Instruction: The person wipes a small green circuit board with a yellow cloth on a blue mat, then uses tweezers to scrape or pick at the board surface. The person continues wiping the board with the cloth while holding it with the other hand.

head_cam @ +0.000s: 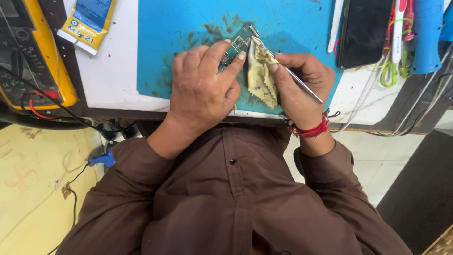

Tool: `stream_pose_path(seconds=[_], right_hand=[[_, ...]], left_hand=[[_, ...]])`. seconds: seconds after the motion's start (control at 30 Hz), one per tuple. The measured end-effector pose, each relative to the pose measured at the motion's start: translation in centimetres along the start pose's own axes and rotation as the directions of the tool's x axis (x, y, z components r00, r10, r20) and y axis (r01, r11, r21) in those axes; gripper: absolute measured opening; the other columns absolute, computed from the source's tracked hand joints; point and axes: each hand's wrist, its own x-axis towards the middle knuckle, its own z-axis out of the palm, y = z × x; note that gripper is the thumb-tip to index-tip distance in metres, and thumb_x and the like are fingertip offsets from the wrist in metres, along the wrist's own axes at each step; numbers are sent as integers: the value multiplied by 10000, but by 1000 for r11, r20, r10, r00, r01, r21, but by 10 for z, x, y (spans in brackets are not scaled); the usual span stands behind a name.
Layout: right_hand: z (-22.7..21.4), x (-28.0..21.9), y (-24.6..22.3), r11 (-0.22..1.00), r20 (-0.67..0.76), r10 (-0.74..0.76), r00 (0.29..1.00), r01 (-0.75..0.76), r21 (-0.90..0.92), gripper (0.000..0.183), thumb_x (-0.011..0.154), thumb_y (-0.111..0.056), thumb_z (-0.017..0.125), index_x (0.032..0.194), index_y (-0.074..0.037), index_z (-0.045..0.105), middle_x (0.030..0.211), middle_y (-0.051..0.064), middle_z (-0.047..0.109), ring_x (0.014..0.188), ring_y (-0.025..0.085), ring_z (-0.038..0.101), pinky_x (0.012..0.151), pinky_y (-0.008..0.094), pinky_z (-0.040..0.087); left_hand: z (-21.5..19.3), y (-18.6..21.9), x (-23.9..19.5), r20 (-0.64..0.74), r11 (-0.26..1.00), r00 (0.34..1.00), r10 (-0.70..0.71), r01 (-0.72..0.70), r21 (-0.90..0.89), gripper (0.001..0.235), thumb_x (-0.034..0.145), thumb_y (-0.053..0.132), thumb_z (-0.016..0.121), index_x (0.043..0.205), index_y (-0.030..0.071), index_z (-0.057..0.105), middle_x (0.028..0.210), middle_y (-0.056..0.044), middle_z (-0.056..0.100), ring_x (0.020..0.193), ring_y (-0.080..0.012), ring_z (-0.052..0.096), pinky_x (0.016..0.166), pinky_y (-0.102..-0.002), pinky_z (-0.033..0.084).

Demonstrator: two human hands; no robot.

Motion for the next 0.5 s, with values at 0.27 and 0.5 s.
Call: stream_pose_path(seconds=[0.27,0.5], right_hand=[[2,0,1,999,34,34,999,-34,16,98,1034,-15,754,1111,39,726,874,41,725,724,45,613,639,196,477],[2,-1,2,997,18,-71,997,71,-5,108,1084,-4,770,1165,49,720,948,64,751,801,48,648,706,200,524]], left_hand=[[1,0,0,-10,1000,1000,2,-2,8,356,964,173,697,1311,117,754,1381,-96,597,1207,-281,530,1035,-439,394],[1,0,-2,-9,1000,1000,2,-2,12,360,967,176,699,1318,117,752,1391,-92,591,1217,-278,527,1044,-439,395]])
